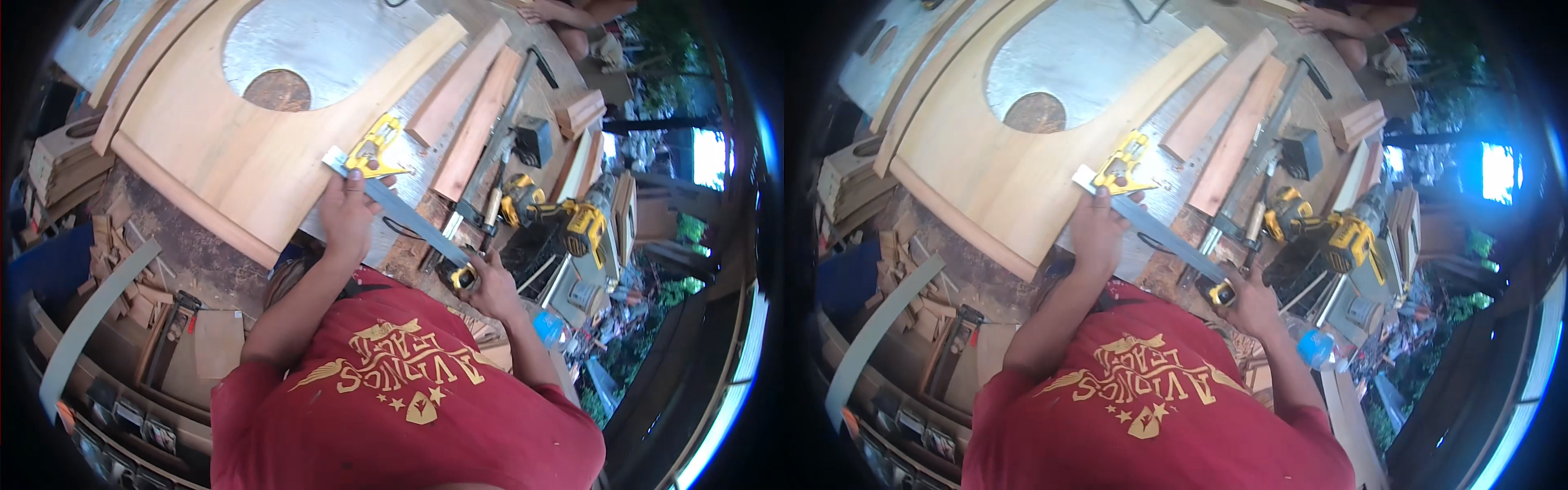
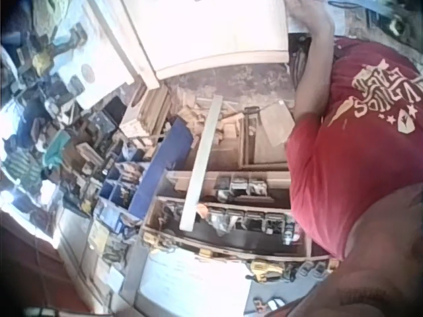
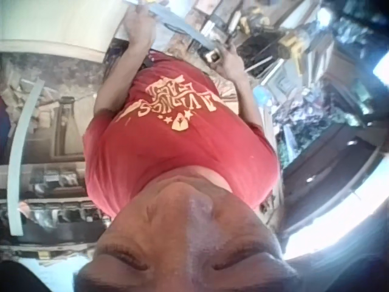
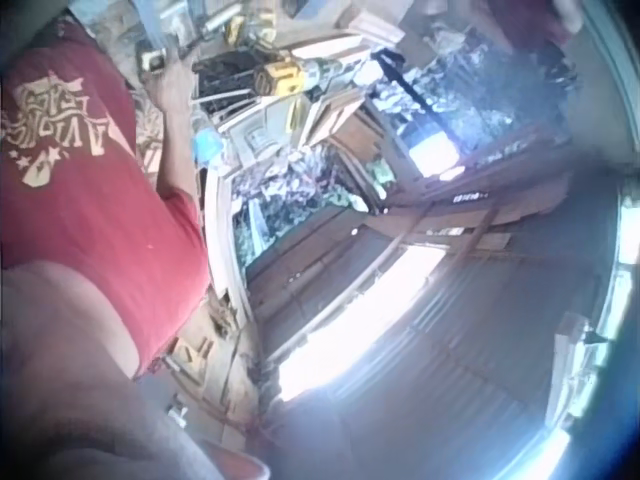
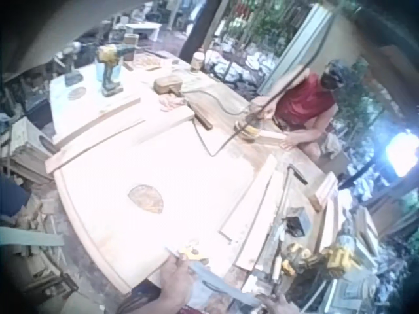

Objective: The person uses a measuring tape and pencil to mark wood pieces, then aligns and fits several wooden components together to test their assembly.

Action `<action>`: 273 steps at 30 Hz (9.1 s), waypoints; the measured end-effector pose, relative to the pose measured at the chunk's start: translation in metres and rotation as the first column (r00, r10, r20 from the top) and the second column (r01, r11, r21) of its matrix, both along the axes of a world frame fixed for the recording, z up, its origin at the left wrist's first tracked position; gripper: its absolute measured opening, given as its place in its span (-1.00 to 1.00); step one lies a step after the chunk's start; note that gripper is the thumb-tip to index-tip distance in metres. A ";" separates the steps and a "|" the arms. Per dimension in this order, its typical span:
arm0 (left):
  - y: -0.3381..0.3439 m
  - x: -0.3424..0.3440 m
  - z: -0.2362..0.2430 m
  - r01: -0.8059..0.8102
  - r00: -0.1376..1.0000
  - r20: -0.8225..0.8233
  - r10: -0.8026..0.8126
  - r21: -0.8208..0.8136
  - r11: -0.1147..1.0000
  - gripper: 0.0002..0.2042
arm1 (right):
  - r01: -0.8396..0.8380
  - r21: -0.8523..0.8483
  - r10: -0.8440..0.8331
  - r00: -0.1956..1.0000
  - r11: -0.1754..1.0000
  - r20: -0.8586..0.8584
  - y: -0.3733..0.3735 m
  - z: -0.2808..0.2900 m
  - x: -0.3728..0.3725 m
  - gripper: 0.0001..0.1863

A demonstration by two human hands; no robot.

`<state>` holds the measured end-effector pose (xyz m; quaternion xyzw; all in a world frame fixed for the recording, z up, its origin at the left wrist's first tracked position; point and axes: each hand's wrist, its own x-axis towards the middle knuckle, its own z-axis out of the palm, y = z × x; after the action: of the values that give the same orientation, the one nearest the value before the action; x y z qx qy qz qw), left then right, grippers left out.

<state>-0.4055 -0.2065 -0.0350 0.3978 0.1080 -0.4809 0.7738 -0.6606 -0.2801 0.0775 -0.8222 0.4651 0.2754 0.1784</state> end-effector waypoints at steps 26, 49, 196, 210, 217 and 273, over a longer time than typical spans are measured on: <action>0.003 -0.002 -0.008 -0.052 0.997 -0.063 0.051 -0.021 0.998 -0.69 | 0.157 0.100 -0.184 0.900 0.982 0.395 -0.031 0.061 0.016 -0.68; 0.004 -0.005 -0.018 -0.131 0.981 -0.155 0.113 -0.108 0.986 -0.71 | -0.227 0.589 -0.375 0.584 0.776 0.720 -0.073 -0.056 0.294 -0.74; -0.020 0.152 0.035 0.367 -0.035 0.844 -0.535 0.508 0.779 -0.53 | 0.872 0.192 -0.271 -0.072 0.450 0.960 0.253 -0.122 0.282 -0.43; -0.025 0.138 0.032 0.271 -0.040 0.814 -0.579 0.567 0.778 -0.29 | 0.786 0.523 -0.355 -0.410 0.330 0.840 0.257 -0.138 0.287 -0.50; -0.028 0.146 0.024 0.277 -0.049 0.816 -0.576 0.565 0.777 -0.29 | 0.821 0.462 -0.398 -0.320 0.336 0.860 0.263 -0.142 0.288 -0.64; -0.023 0.138 0.032 0.330 -0.020 0.878 -0.479 0.458 0.826 -0.43 | 0.842 0.393 -0.334 -0.275 0.370 0.902 0.257 -0.138 0.280 -0.75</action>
<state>-0.2680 -0.2298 -0.0026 0.6670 -0.5175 -0.2939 0.4483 -0.3802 -0.0228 -0.0601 -0.4261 0.6404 -0.5327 0.3529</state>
